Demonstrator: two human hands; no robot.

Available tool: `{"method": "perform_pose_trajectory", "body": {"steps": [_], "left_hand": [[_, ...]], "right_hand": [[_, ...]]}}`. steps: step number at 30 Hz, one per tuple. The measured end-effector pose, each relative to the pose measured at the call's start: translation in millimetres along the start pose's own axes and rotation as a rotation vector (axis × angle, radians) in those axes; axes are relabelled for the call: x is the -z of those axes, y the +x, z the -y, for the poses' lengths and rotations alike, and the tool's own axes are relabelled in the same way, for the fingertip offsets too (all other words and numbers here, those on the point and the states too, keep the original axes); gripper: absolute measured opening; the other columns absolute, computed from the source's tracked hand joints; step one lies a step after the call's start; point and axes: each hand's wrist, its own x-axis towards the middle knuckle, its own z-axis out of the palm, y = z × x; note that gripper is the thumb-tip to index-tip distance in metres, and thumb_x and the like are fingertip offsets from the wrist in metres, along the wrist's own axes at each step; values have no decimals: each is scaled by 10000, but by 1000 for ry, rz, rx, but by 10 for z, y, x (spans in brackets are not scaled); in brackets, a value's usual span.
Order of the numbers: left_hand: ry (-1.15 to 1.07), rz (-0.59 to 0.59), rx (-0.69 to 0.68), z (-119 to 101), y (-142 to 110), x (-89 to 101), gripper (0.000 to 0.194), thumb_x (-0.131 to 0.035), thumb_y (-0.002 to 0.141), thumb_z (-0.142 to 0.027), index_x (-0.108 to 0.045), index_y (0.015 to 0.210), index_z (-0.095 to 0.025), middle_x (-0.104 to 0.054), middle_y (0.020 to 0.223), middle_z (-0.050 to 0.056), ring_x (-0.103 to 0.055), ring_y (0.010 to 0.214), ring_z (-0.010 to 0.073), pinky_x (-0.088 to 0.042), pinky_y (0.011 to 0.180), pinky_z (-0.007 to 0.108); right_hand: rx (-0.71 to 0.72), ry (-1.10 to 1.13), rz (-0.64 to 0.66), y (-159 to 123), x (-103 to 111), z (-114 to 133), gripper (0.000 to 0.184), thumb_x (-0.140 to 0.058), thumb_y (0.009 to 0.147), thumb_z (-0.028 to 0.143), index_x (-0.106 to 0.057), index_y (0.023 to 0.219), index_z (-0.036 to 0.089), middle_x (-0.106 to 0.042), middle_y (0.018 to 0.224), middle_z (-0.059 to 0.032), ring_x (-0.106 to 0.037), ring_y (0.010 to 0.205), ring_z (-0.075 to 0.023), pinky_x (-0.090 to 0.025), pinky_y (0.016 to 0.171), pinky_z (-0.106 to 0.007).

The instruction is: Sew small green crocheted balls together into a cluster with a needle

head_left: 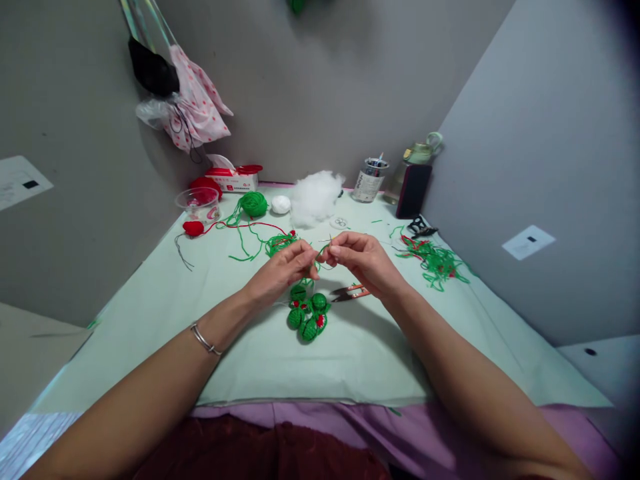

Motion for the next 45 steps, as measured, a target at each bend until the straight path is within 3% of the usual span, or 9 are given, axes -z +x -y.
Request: {"method": "perform_pose_trajectory", "body": {"steps": [4, 7, 10, 14, 17, 21, 25, 34, 45], "left_hand": [[229, -56, -50, 36, -4, -11, 458, -540, 955, -591, -697, 822, -181, -654, 847, 41, -577, 824, 174, -460, 863, 321], [226, -139, -68, 83, -1, -50, 460, -543, 959, -576, -721, 861, -164, -687, 891, 52, -607, 940, 204, -442, 947, 336], [98, -200, -57, 106, 9, -76, 400, -620, 929, -531, -743, 918, -151, -707, 915, 55, -624, 951, 199, -449, 951, 323], [-211, -196, 51, 87, 34, -27, 324, -760, 835, -441, -750, 962, -143, -704, 888, 49, -625, 828, 156, -487, 791, 270], [-289, -232, 34, 71, 41, 20, 253, -773, 828, -393, -737, 910, -156, -687, 866, 33, -622, 808, 140, -491, 783, 259], [113, -282, -109, 78, -15, -26, 271, -601, 967, -379, -750, 1086, -187, -622, 749, -4, -561, 731, 124, -450, 727, 246], [481, -245, -219, 123, -92, -140, 385, -466, 1029, -335, -658, 1331, -195, -618, 739, -11, -532, 698, 137, -446, 734, 274], [710, -232, -416, 258, -93, -123, 449, -394, 1067, -326, -546, 1473, -209, -639, 777, 3, -578, 802, 166, -452, 900, 332], [789, -226, -503, 302, -64, -69, 447, -383, 1077, -284, -508, 1503, -227, -645, 757, -6, -595, 800, 159, -442, 941, 365]], "right_hand": [[38, -82, 1, -21, -19, 12, 236, -837, 767, 365, -705, 772, 169, -716, 725, -23, -631, 714, -149, -498, 741, -305], [81, -238, 39, -66, -74, 19, 219, -803, 804, 363, -714, 795, 163, -723, 777, -36, -657, 781, -172, -510, 791, -325], [159, -429, 89, -118, -153, 23, 175, -741, 864, 320, -717, 792, 162, -704, 790, -28, -619, 769, -157, -487, 776, -310], [196, -537, 203, -143, -216, 32, 127, -709, 894, 265, -736, 817, 168, -689, 845, -34, -601, 791, -151, -475, 762, -299], [249, -468, 131, -117, -184, 46, 96, -775, 844, 267, -753, 797, 185, -668, 863, -30, -593, 795, -141, -480, 743, -286], [177, -154, -99, -67, -112, 37, 130, -777, 846, 303, -713, 812, 195, -655, 713, 19, -580, 593, -102, -478, 603, -259], [91, 40, -188, -45, -130, -9, 198, -818, 793, 328, -696, 871, 192, -748, 825, -21, -681, 663, -131, -550, 649, -273], [187, -339, -216, -69, -226, -28, 201, -747, 827, 355, -723, 789, 159, -579, 577, 30, -491, 534, -94, -413, 521, -236], [190, -499, -118, -122, -221, -41, 215, -637, 911, 326, -760, 966, 158, -543, 580, 37, -464, 528, -97, -363, 520, -241]]}}
